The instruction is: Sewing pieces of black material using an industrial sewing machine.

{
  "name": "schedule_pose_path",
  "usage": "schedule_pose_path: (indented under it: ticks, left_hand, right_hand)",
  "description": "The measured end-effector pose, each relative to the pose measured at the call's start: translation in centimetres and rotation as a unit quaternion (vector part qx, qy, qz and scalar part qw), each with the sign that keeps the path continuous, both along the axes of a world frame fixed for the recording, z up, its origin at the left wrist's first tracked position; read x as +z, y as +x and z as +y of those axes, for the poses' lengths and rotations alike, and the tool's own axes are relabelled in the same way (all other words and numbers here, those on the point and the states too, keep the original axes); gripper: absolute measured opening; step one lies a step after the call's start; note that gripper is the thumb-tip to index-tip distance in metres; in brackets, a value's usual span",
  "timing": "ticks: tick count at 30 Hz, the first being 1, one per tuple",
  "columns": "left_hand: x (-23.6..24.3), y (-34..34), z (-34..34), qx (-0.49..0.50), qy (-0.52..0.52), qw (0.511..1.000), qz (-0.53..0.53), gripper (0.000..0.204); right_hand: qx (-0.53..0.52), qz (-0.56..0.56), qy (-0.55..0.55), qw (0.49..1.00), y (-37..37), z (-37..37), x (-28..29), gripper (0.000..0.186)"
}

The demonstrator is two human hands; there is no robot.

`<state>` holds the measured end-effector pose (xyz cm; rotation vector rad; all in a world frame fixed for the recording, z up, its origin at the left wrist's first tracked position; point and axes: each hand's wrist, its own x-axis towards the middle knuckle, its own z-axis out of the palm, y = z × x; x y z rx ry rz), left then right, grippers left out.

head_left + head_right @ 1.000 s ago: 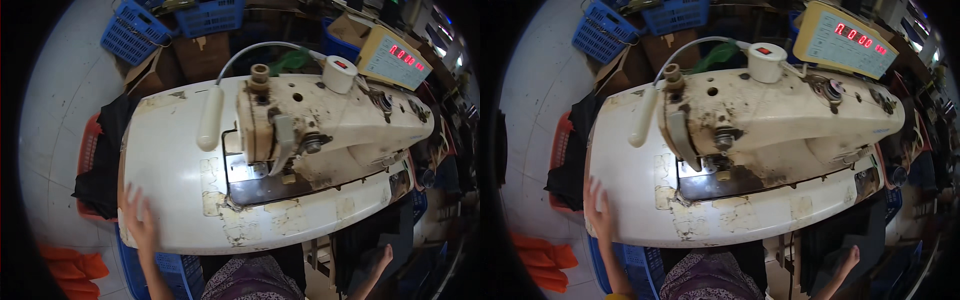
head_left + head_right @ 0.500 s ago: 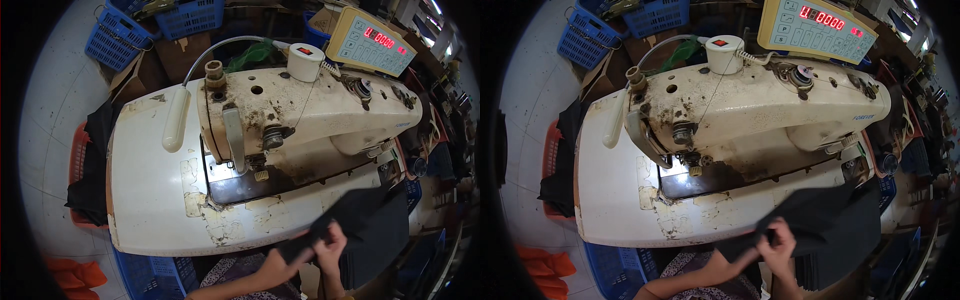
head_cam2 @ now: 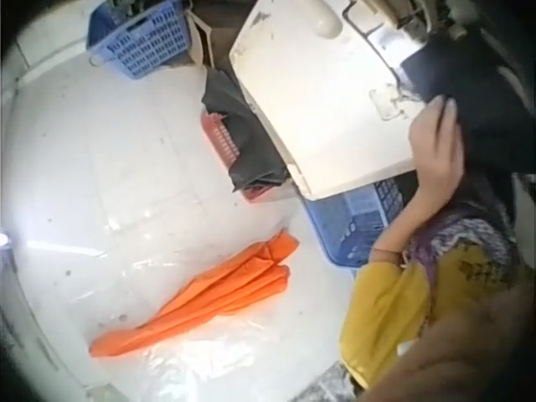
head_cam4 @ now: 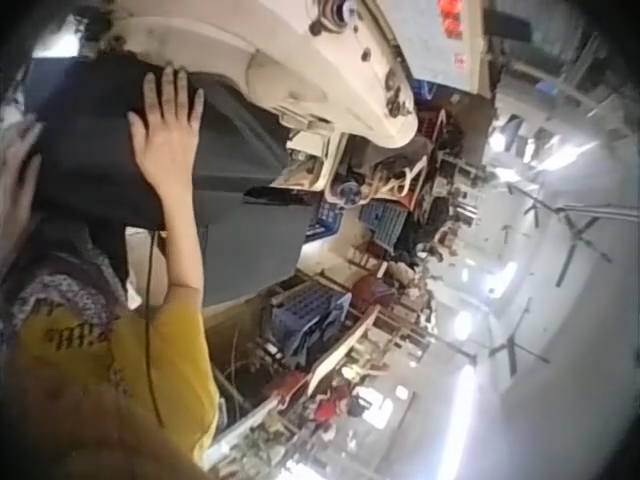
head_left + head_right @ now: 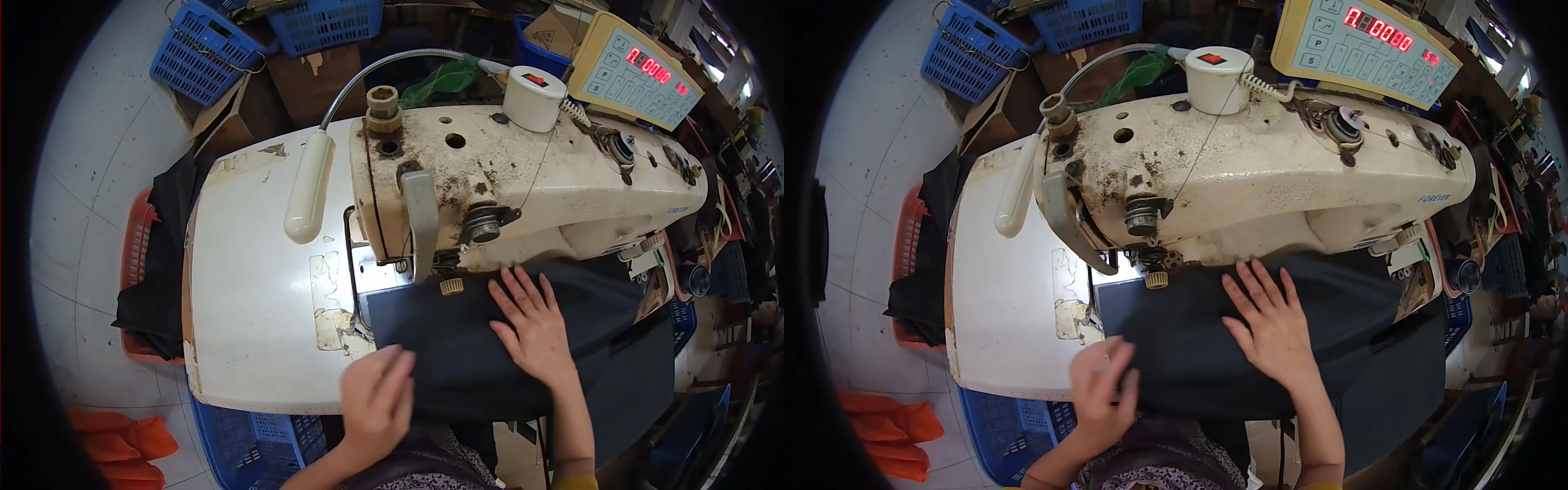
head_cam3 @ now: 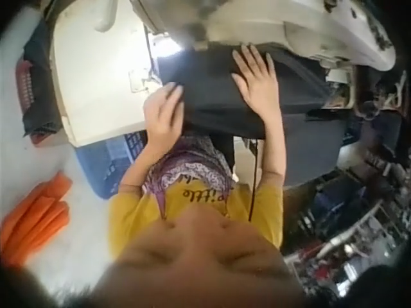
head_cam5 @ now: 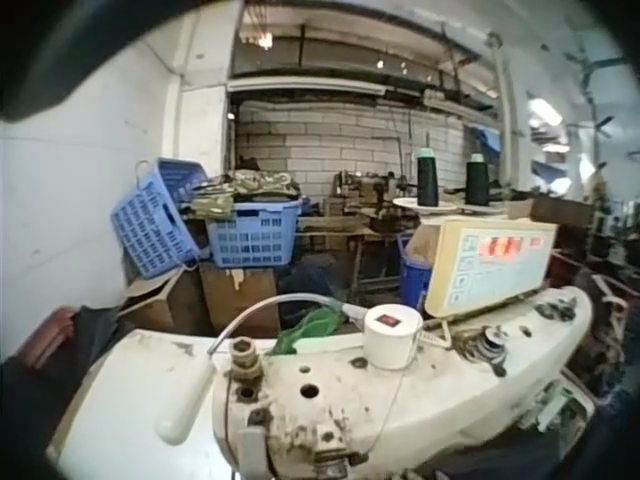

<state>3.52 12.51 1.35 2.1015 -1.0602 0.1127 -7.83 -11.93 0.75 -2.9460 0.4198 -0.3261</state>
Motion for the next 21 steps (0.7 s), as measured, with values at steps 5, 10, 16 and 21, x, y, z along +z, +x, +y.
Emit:
schedule_pose_path:
  ticks: [5,10,16,21]
  left_hand:
    - [0.3,0.3,-2.7,-0.152,0.141,0.977,-0.044,0.064]
    - [-0.3,0.6,-2.4,-0.169,0.162,0.971,-0.038,0.067]
    - [1.0,1.8,-1.6,-0.213,0.161,0.963,-0.035,0.067]
    - [1.5,5.9,-3.1,-0.183,0.116,0.976,-0.025,0.05]
  right_hand:
    - [0.04,-0.018,-0.01,0.999,1.6,-2.1,0.1,0.056]
    - [0.041,-0.017,0.066,0.997,3.4,-0.6,1.1,0.047]
    - [0.067,-0.068,0.166,0.982,8.1,2.6,-0.8,0.035]
    - [0.096,-0.164,0.097,0.977,9.2,2.8,-2.2,0.03]
